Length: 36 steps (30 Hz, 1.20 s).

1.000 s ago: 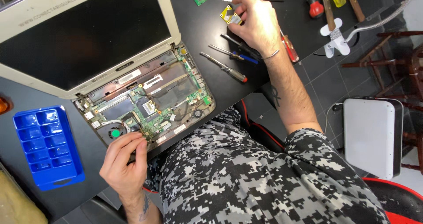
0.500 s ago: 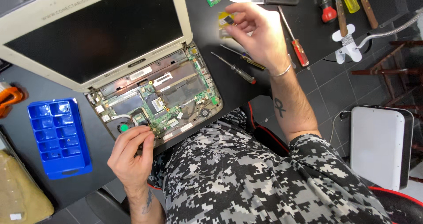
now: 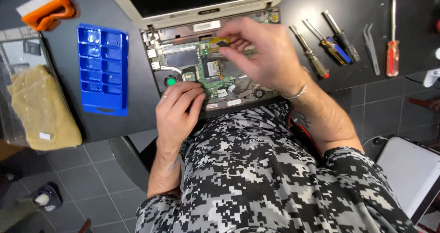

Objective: The person works on a disassembled electronic device, using a screwdriver to tighten screws and handling small components on the circuit board. They place screws into a blue parts tray and continue adjusting internal parts.

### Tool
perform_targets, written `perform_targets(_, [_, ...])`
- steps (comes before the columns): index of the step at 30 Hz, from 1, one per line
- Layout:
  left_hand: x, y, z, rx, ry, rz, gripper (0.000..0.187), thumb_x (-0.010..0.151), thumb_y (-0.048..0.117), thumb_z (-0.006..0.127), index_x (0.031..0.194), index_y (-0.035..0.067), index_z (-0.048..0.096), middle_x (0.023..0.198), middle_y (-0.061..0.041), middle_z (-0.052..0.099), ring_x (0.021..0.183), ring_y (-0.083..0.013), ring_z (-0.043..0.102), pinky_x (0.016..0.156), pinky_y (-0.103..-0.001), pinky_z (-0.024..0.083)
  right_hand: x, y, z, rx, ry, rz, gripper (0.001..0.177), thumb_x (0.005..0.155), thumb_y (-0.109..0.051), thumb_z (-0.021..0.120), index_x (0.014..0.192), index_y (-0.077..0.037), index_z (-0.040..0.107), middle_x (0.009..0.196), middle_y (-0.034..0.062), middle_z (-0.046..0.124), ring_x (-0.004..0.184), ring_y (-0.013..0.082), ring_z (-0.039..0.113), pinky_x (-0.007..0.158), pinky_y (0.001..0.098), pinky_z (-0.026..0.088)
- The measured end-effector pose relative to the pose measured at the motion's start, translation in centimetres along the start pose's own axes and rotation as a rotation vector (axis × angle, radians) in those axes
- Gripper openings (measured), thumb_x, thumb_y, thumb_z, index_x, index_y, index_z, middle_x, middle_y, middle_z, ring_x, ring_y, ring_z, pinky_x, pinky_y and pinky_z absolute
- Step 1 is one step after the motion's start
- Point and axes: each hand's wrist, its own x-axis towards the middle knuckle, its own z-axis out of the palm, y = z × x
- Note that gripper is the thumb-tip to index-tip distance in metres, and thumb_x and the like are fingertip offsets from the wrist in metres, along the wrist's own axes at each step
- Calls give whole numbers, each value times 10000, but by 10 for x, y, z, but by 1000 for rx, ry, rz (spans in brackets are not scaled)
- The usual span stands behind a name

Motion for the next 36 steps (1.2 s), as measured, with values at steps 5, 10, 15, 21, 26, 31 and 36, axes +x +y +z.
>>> perform_targets(5, [-2, -2, 2, 46, -20, -13, 44, 984, -3, 718, 1009, -36, 706, 1045, -132, 702, 969, -294, 686, 922, -414, 549, 7, 10, 29, -14, -91, -26, 183, 1014, -64, 768, 1158, -40, 657, 978, 56, 764, 851, 151, 762, 704, 252, 618])
perform_targets(10, [-7, -7, 3, 93, -63, -73, 151, 992, 36, 736, 1125, -17, 692, 1124, -132, 687, 1031, -303, 674, 956, -418, 544, 0, 18, 30, -53, -163, 35, 187, 1005, -100, 770, 1155, -85, 659, 906, 3, 762, 846, 124, 759, 699, 264, 599])
perform_targets(15, [-3, -8, 2, 144, -174, -153, 385, 1004, 93, 734, 1345, 3, 579, 1292, -151, 663, 1173, -338, 643, 1039, -449, 514, -10, 23, 27, 2, -184, 147, 185, 988, -78, 788, 1132, -89, 673, 876, -4, 736, 649, 103, 631, 645, 243, 513])
perform_targets(21, [12, -6, 1, 167, -245, -160, 560, 981, 103, 774, 1460, 16, 498, 1320, -151, 597, 1186, -329, 616, 1013, -435, 520, -15, 31, 35, 64, -197, 191, 215, 977, -79, 823, 1128, -90, 670, 869, -8, 727, 628, 93, 615, 660, 227, 512])
perform_targets(26, [18, -8, 2, 189, -261, -161, 556, 966, 83, 799, 1452, 67, 530, 1250, -119, 550, 1014, -285, 625, 838, -421, 551, -16, 33, 37, 77, -206, 183, 215, 978, -70, 818, 1142, -96, 680, 872, -11, 730, 636, 100, 617, 673, 235, 519])
perform_targets(31, [18, -9, 3, 196, -268, -179, 554, 963, 95, 799, 1452, 86, 539, 1248, -108, 537, 1007, -279, 641, 819, -422, 558, -15, 32, 37, 102, -213, 196, 224, 981, -67, 820, 1152, -89, 677, 861, -16, 729, 633, 101, 609, 682, 234, 514])
perform_targets(36, [17, -11, 4, 188, -259, -178, 539, 972, 99, 796, 1447, 90, 540, 1263, -109, 542, 1042, -308, 640, 825, -432, 559, -13, 30, 36, 101, -227, 186, 192, 991, -72, 805, 1137, -94, 682, 842, -34, 728, 641, 95, 604, 698, 227, 512])
